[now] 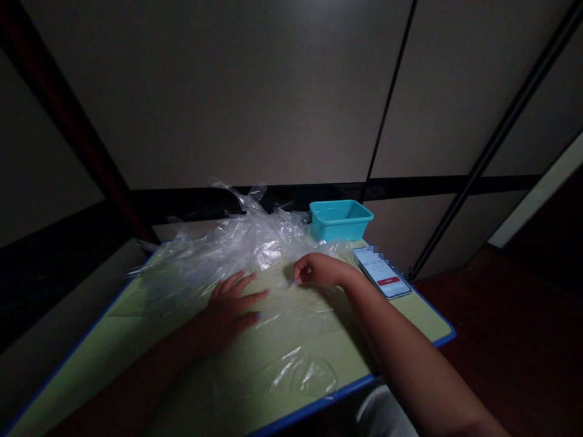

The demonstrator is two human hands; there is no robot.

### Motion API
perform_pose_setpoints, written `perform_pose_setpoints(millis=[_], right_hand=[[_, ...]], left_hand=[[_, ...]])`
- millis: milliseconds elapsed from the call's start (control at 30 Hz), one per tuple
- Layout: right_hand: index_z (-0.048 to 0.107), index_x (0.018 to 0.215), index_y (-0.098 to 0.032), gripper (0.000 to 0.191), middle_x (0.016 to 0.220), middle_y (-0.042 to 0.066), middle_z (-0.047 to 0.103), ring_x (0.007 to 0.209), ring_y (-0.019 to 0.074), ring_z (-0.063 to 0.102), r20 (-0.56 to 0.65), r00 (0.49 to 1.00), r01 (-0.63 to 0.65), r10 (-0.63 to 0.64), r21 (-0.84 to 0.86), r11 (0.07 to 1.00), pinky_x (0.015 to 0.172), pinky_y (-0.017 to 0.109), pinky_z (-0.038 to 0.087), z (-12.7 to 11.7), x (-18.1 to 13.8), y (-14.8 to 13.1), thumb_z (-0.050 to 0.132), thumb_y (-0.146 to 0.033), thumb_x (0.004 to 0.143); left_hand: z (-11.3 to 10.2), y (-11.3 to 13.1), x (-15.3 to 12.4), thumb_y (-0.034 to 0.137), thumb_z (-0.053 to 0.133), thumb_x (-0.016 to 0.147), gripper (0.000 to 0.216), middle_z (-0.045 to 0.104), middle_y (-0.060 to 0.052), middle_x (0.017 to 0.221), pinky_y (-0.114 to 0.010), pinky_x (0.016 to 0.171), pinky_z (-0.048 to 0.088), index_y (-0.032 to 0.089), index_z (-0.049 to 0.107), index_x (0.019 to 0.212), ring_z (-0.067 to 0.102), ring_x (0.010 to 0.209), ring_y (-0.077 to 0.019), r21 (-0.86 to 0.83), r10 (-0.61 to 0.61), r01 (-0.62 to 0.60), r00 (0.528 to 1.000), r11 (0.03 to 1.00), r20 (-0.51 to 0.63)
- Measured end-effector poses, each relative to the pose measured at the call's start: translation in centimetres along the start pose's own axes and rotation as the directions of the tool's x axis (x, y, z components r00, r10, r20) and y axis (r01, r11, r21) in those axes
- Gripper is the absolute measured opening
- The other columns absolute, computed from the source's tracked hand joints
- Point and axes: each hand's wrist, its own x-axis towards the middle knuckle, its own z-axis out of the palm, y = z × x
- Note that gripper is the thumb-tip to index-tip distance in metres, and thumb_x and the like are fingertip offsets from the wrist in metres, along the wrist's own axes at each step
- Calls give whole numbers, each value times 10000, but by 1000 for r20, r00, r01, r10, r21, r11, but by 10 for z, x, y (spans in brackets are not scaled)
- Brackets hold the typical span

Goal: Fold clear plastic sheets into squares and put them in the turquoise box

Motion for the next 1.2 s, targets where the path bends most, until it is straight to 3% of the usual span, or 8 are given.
perform_pose_setpoints(millis=[400,567,700,800,1000,1200], right_hand=[[680,759,-123,212,648,-13,632,594,90,517,102,994,-37,43,-61,997,572,181,359,1,-1,-2,529,-16,657],[676,777,-121,185,677,-5,637,604,89,521,127,990,-55,58,-26,998,569,176,361,3,0,0,549,-47,664],[675,786,-126,216,688,-8,636,621,89,526,149,988,-46,49,-22,999,576,175,360,3,1,2,539,-28,650],[676,798,-125,245,682,-12,631,616,86,520,174,983,-51,54,-21,998,573,174,359,3,1,2,525,-11,642],[675,827,-122,170,723,0,646,649,96,536,180,983,-39,39,-7,999,599,183,370,3,1,3,593,-99,679],[663,850,-141,188,732,-10,651,650,96,547,175,984,-48,46,10,999,595,183,367,4,1,6,640,-125,664]], left_hand=[[-3,2,1,565,405,811,471,260,-6,1443,-528,1017,162,368,500,1228,148,1297,-359,-18,-3,3,1000,1000,13],[-7,4,2,528,447,812,428,322,-45,1396,-507,1004,225,292,570,1147,175,1280,-334,-58,100,-105,991,993,-88],[-13,7,5,567,510,761,458,413,-80,1321,-481,1000,260,217,591,1046,222,1257,-321,-34,104,-109,985,993,-138],[-15,10,5,586,489,765,553,360,-98,1370,-503,1003,238,214,523,1172,196,1279,-337,-8,69,-70,992,998,-105],[-11,12,2,570,417,816,560,144,-61,1483,-598,992,141,345,362,1326,91,1321,-377,50,14,-17,998,999,58],[-12,14,2,526,434,823,527,168,-61,1477,-597,999,127,348,380,1316,90,1328,-364,87,-46,38,994,995,96]])
